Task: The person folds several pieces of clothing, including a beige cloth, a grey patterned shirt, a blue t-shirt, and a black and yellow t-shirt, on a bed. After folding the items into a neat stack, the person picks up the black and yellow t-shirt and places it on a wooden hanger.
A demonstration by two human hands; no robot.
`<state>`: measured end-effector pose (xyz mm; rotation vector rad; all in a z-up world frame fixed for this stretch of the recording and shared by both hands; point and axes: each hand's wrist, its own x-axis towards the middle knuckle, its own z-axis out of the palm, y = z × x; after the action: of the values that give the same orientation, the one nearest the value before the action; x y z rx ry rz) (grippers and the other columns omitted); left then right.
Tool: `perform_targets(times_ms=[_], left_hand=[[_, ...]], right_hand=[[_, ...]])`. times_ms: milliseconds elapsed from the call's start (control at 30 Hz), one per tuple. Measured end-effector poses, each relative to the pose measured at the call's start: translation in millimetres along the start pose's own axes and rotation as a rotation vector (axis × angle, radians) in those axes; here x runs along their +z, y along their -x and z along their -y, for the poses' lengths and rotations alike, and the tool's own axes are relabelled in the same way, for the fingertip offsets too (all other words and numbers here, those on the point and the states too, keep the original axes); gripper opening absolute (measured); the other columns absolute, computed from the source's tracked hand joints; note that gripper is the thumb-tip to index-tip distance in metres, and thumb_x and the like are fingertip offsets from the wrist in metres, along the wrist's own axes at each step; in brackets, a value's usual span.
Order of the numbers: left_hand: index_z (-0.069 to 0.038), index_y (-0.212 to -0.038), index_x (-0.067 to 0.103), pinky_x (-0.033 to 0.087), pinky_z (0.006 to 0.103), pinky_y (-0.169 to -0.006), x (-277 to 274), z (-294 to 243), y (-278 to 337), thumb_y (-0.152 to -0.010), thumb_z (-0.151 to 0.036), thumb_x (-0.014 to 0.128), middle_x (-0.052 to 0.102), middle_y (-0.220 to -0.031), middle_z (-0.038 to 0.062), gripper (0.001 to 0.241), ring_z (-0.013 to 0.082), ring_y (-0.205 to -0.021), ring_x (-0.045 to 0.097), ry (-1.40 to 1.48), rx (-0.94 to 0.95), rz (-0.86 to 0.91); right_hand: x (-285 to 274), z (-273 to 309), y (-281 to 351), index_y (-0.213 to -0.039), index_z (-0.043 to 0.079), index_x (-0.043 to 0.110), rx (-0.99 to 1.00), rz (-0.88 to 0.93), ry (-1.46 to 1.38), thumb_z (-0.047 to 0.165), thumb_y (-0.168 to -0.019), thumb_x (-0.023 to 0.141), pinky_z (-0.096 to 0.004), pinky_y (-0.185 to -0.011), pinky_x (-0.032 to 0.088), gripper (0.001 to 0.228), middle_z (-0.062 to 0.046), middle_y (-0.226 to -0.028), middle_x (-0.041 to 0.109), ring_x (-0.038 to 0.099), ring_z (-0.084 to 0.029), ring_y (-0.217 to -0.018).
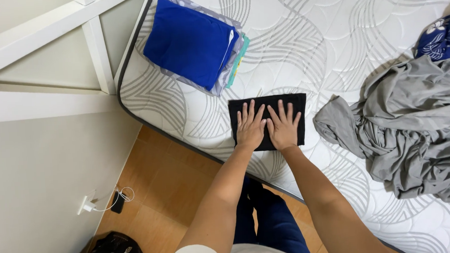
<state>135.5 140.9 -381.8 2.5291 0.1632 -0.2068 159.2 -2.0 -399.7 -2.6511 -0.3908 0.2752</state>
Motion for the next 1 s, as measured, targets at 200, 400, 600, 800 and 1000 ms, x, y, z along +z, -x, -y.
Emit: perform_targets(times_ms=[200, 400, 600, 800, 1000], left_hand=[[-0.020, -0.145, 0.052, 0.019, 0.0543, -0.123, -17.7, 2.2, -8.9, -0.098, -0.024, 0.063, 0.028, -0.166, 0.013, 0.048, 0.0379, -0.154, 0.022, 0.109, 0.047, -0.014], [-0.013, -0.132, 0.060, 0.046, 0.0512, -0.098, 0.5, 19.9, 39.2, -0.091, -0.010, 0.068, 0.048, -0.142, 0.032, 0.041, 0.0519, -0.125, 0.050, 0.240, -0.315, -0.409], [-0.014, -0.134, 0.060, 0.035, 0.0373, -0.048, 62.4, 109.9, 33.2, -0.088, 0.005, 0.060, 0.060, -0.084, 0.010, 0.050, 0.0219, -0.061, 0.055, 1.083, -0.822, 0.111], [-0.012, -0.132, 0.061, 0.047, 0.0284, -0.043, -83.9, 12.6, 75.9, -0.093, -0.002, 0.055, 0.065, -0.081, 0.006, 0.041, 0.0124, -0.056, 0.059, 1.186, -0.656, -0.018], [-0.011, -0.131, 0.063, 0.047, 0.0259, -0.044, -153.0, 5.5, 58.4, -0.097, -0.010, 0.057, 0.067, -0.084, 0.006, 0.035, 0.0114, -0.057, 0.064, 1.162, -0.426, -0.151]], right_hand=[[6.2, -5.3, -9.0, -0.159, 0.032, 0.040, 0.274, -0.112, -0.029, 0.055, -0.104, 0.044, -0.067, -0.120, 0.011, 0.060, -0.025, -0.170, 0.009, 0.006, -0.057, -0.150], [-17.5, -11.9, 9.5, -0.157, 0.034, 0.042, 0.533, -0.026, -0.254, 0.046, -0.094, 0.065, -0.052, -0.114, 0.038, 0.069, -0.025, -0.159, 0.027, 0.038, -0.046, -0.142], [-29.3, -37.8, 47.0, -0.152, 0.013, 0.049, 0.584, 0.086, -0.871, 0.012, -0.087, 0.077, -0.034, -0.101, 0.049, 0.071, -0.017, -0.136, 0.064, 0.062, -0.026, -0.120], [-76.5, -26.8, 72.6, -0.151, 0.011, 0.050, 0.480, 0.076, -1.079, 0.003, -0.088, 0.071, -0.029, -0.096, 0.050, 0.067, -0.012, -0.133, 0.065, 0.063, -0.018, -0.112], [-112.6, -3.5, 43.5, -0.156, 0.010, 0.045, 0.304, 0.137, -1.182, -0.006, -0.086, 0.062, -0.027, -0.088, 0.049, 0.074, -0.009, -0.131, 0.065, 0.060, -0.015, -0.102]])
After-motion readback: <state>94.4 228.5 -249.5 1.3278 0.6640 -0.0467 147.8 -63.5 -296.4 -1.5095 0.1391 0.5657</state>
